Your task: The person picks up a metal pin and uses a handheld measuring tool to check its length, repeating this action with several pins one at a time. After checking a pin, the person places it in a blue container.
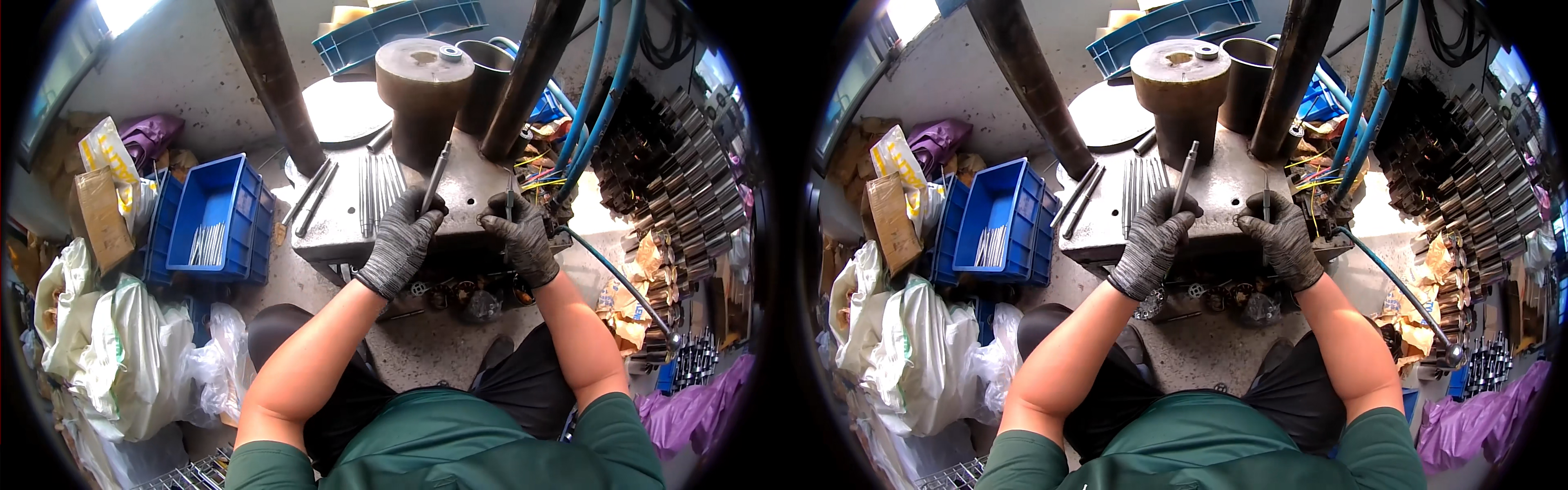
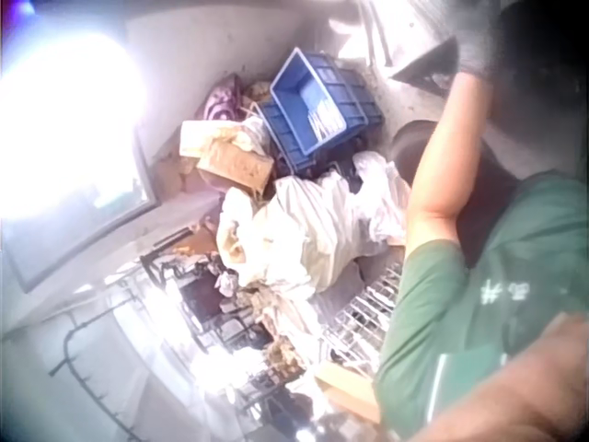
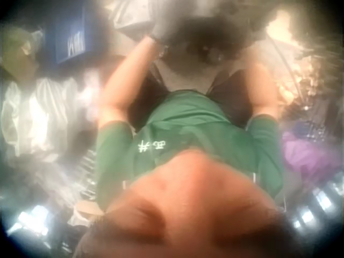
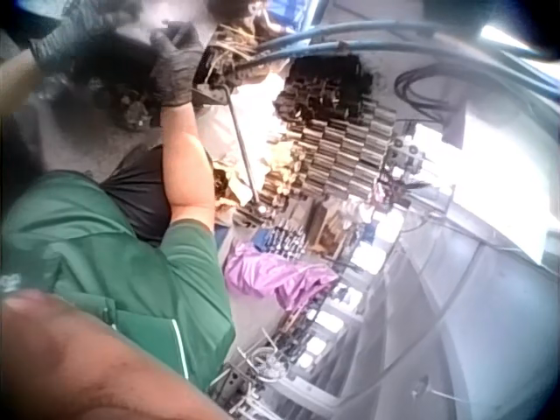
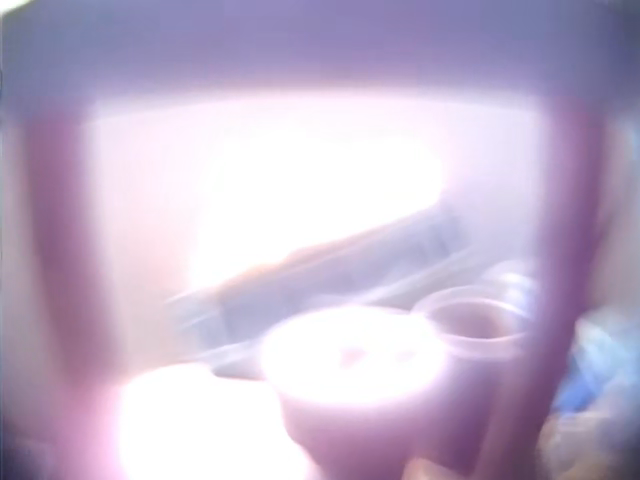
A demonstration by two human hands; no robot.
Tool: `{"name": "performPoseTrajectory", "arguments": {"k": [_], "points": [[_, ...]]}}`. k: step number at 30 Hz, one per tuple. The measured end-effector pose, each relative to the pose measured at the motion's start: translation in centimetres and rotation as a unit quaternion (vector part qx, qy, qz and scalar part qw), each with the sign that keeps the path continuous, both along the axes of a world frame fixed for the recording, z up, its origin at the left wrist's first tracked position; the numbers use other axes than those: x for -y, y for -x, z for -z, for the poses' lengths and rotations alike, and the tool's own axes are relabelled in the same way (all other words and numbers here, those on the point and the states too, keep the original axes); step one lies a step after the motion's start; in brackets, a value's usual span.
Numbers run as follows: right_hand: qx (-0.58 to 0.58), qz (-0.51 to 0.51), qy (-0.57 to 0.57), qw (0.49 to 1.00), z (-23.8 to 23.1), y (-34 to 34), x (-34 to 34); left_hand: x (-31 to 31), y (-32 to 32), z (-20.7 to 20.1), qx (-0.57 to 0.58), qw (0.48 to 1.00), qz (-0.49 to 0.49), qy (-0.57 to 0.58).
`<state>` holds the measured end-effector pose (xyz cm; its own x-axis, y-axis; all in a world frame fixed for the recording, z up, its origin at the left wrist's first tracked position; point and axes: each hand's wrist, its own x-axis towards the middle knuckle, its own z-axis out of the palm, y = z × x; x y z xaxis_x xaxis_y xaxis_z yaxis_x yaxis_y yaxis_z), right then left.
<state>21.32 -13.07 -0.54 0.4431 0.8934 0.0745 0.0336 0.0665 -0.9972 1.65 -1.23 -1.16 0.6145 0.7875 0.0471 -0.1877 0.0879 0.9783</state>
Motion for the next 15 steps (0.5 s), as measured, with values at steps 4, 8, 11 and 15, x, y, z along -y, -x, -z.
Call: {"name": "performPoseTrajectory", "arguments": {"k": [4, 8, 11, 15], "points": [[-0.053, -0.021, 0.030, 0.998, -1.2, 1.4, -0.2, 1.0, -1.9, 0.2, -0.068, 0.994, 0.067, -0.057], [-0.035, -0.022, 0.040, 0.998, -0.6, 1.2, -0.3, 1.0, -2.4, -0.3, -0.109, 0.989, 0.081, -0.058], [-0.090, -0.010, 0.040, 0.995, -0.6, 1.5, -0.4, 1.0, -2.7, -0.6, -0.132, 0.986, 0.077, -0.069], [-0.232, 0.026, 0.055, 0.971, -0.5, 2.0, -0.6, 1.4, -3.0, 0.0, -0.106, 0.986, 0.046, -0.123]]}}
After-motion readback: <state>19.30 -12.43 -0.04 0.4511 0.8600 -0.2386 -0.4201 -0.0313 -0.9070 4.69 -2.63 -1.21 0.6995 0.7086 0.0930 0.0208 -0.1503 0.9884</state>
